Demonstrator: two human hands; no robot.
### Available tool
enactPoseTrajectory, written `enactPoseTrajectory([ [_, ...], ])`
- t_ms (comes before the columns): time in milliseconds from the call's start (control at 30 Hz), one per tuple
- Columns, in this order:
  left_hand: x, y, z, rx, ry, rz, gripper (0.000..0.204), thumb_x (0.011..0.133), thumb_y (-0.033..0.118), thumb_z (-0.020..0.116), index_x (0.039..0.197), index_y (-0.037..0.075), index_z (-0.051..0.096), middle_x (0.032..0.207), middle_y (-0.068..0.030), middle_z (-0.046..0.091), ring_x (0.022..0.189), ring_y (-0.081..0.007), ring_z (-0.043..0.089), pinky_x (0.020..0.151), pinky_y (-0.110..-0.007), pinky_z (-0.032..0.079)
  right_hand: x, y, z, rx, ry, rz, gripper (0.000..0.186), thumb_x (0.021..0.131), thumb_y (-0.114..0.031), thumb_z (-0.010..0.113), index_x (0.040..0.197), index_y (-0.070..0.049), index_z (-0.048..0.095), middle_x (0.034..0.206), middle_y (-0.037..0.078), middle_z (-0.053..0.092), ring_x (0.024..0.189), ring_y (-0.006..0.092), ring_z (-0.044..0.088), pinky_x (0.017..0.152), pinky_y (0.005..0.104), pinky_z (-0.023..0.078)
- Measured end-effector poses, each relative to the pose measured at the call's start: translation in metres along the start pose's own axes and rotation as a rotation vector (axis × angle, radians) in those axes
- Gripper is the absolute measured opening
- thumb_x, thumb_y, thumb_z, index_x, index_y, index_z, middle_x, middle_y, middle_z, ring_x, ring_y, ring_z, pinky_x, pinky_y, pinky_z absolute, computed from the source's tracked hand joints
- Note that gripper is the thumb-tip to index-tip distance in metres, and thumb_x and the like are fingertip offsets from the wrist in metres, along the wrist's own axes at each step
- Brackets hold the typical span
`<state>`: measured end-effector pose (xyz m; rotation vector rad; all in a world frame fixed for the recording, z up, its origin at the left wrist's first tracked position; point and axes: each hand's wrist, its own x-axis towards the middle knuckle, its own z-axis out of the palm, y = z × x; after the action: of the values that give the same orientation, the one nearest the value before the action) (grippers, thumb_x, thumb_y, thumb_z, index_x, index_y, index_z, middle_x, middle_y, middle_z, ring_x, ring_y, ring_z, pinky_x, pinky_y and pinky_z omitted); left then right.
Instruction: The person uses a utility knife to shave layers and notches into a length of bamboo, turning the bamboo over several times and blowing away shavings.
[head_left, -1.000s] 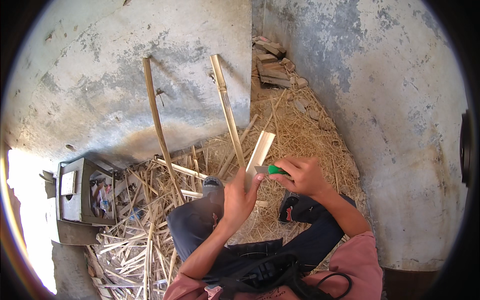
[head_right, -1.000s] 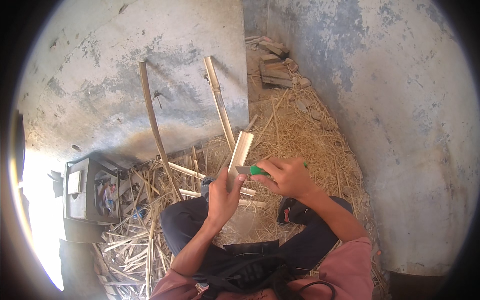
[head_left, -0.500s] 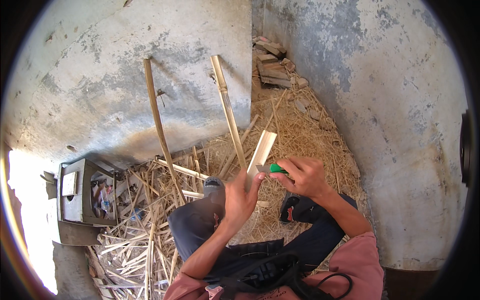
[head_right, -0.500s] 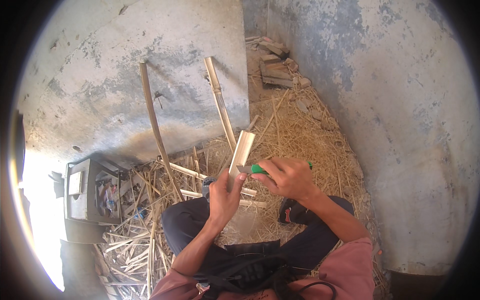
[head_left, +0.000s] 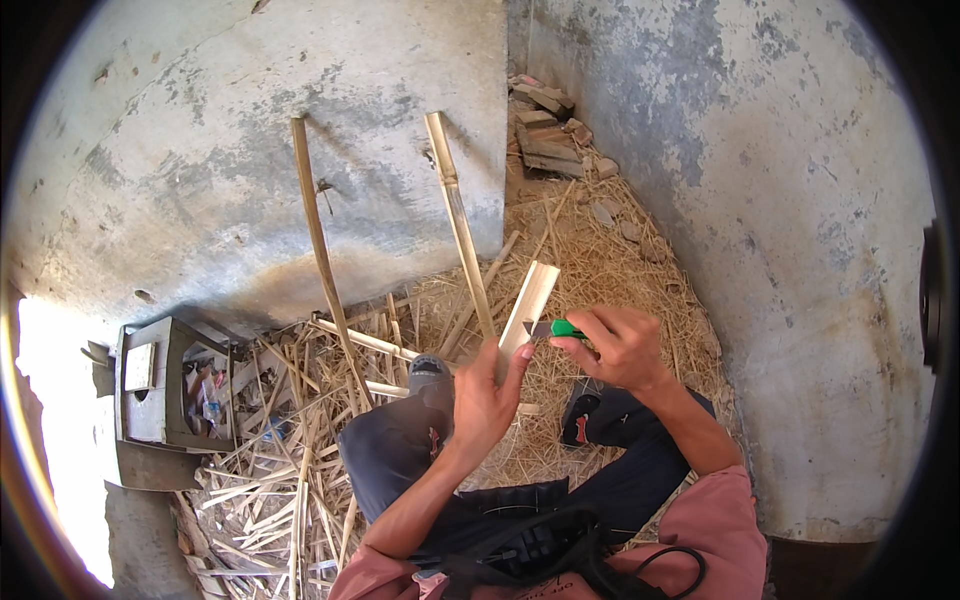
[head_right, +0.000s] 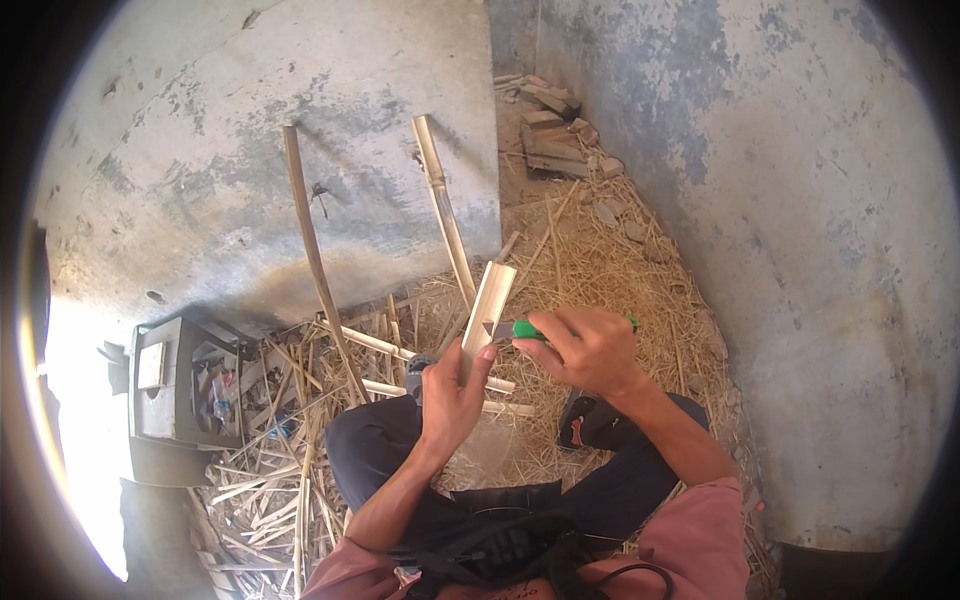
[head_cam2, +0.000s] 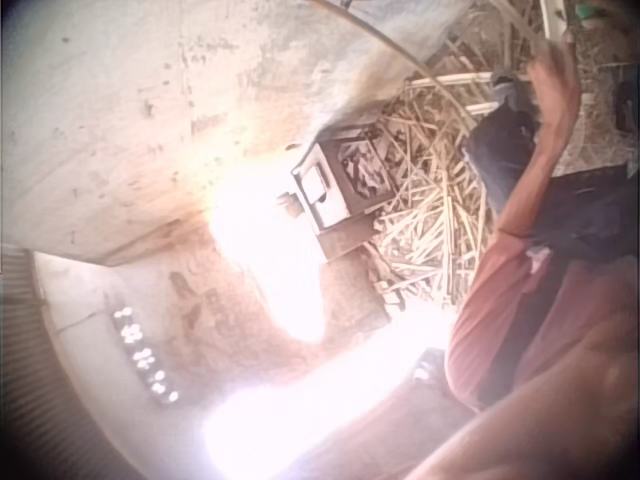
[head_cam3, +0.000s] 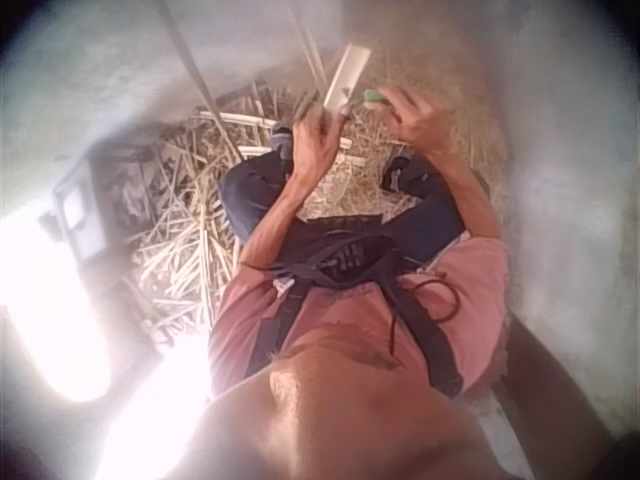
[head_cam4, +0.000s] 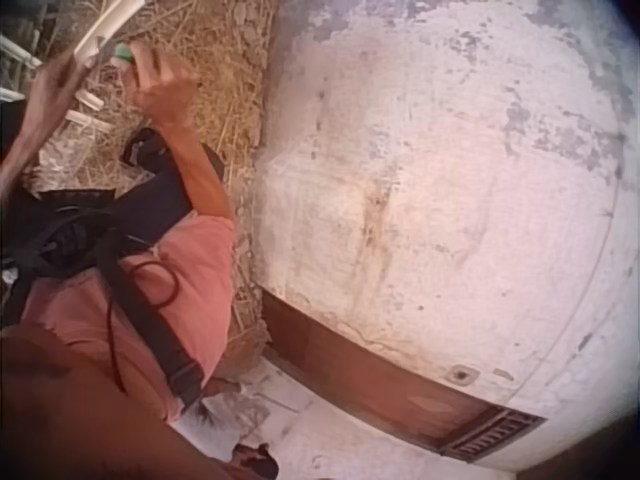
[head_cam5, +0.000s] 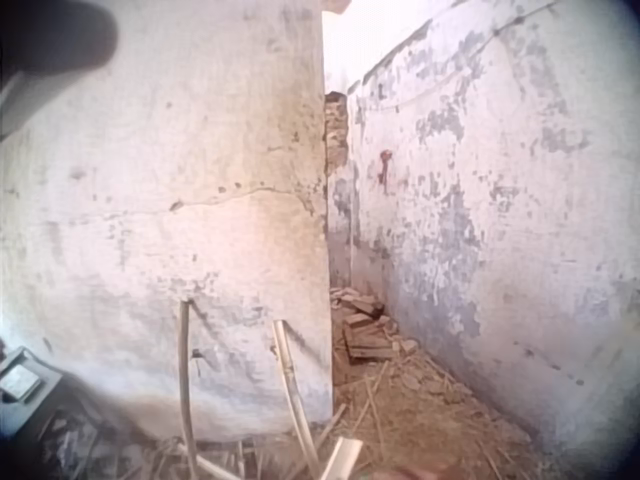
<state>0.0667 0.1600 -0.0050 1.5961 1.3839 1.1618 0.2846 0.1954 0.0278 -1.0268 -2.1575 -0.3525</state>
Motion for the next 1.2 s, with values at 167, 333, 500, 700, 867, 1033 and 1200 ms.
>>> enactPoseTrajectory([
  [167,0.0,0.003,-0.001,-0.003,-0.006,-0.024,0.039,0.106,0.034,0.071,0.096,-0.004,0.064,0.062,-0.0176,0.06,0.05,-0.0245,0.053,0.052,-0.043,0.04,0.004,0.0,-0.004,-0.063,-0.004,-0.022,0.033,0.092,-0.045,0.081,0.095,-0.013,0.075,0.068,-0.001,0.063,0.053,0.0169,0.061,0.047,0.0325,0.045],
  [333,-0.001,0.007,-0.003,-0.01,-0.002,-0.011,0.04,0.107,0.035,0.069,0.095,-0.003,0.063,0.063,-0.0188,0.061,0.051,-0.0263,0.057,0.052,-0.043,0.041,0.007,0.004,-0.006,-0.068,0.037,-0.01,0.032,0.091,-0.044,0.082,0.096,-0.013,0.075,0.067,-0.001,0.062,0.051,0.0171,0.06,0.046,0.0324,0.043],
  [500,-0.001,-0.001,-0.003,0.052,-0.035,-0.008,0.035,0.108,0.031,0.068,0.107,-0.004,0.07,0.063,-0.0139,0.061,0.055,-0.0136,0.058,0.053,-0.037,0.043,0.01,0.012,-0.009,-0.052,0.072,0.037,0.03,0.092,-0.042,0.082,0.095,-0.013,0.075,0.069,0.001,0.067,0.052,0.0183,0.061,0.046,0.0329,0.044],
  [700,-0.002,0.004,-0.003,0.033,-0.042,-0.028,0.037,0.108,0.032,0.068,0.104,-0.005,0.068,0.064,-0.0152,0.062,0.056,-0.0145,0.059,0.053,-0.037,0.044,0.016,0.016,-0.013,-0.039,0.091,0.077,0.033,0.093,-0.04,0.081,0.096,-0.008,0.075,0.072,0.004,0.069,0.054,0.0221,0.064,0.049,0.0352,0.045],
  [867,-0.002,0.005,-0.005,0.025,-0.04,-0.036,0.036,0.107,0.031,0.069,0.102,-0.005,0.067,0.064,-0.0162,0.061,0.056,-0.0149,0.059,0.053,-0.038,0.044,0.017,0.016,-0.014,-0.073,0.079,0.064,0.031,0.093,-0.04,0.082,0.097,-0.011,0.076,0.071,0.002,0.07,0.053,0.0196,0.063,0.047,0.0338,0.045],
  [1033,-0.002,0.007,-0.005,0.004,-0.033,-0.038,0.036,0.107,0.03,0.07,0.099,-0.004,0.066,0.063,-0.0169,0.06,0.055,-0.0156,0.059,0.053,-0.038,0.044,0.018,0.019,-0.011,-0.082,0.121,0.058,0.029,0.092,-0.041,0.082,0.096,-0.012,0.076,0.07,0.001,0.068,0.052,0.0187,0.062,0.046,0.0333,0.044],
  [1200,-0.001,0.011,-0.008,0.003,-0.045,-0.046,0.037,0.107,0.031,0.07,0.097,-0.004,0.065,0.063,-0.0171,0.061,0.055,-0.0162,0.059,0.052,-0.038,0.043,0.017,0.023,-0.01,-0.089,0.118,0.069,0.03,0.092,-0.042,0.082,0.096,-0.012,0.076,0.068,0.001,0.066,0.051,0.0183,0.061,0.046,0.0333,0.044],
])
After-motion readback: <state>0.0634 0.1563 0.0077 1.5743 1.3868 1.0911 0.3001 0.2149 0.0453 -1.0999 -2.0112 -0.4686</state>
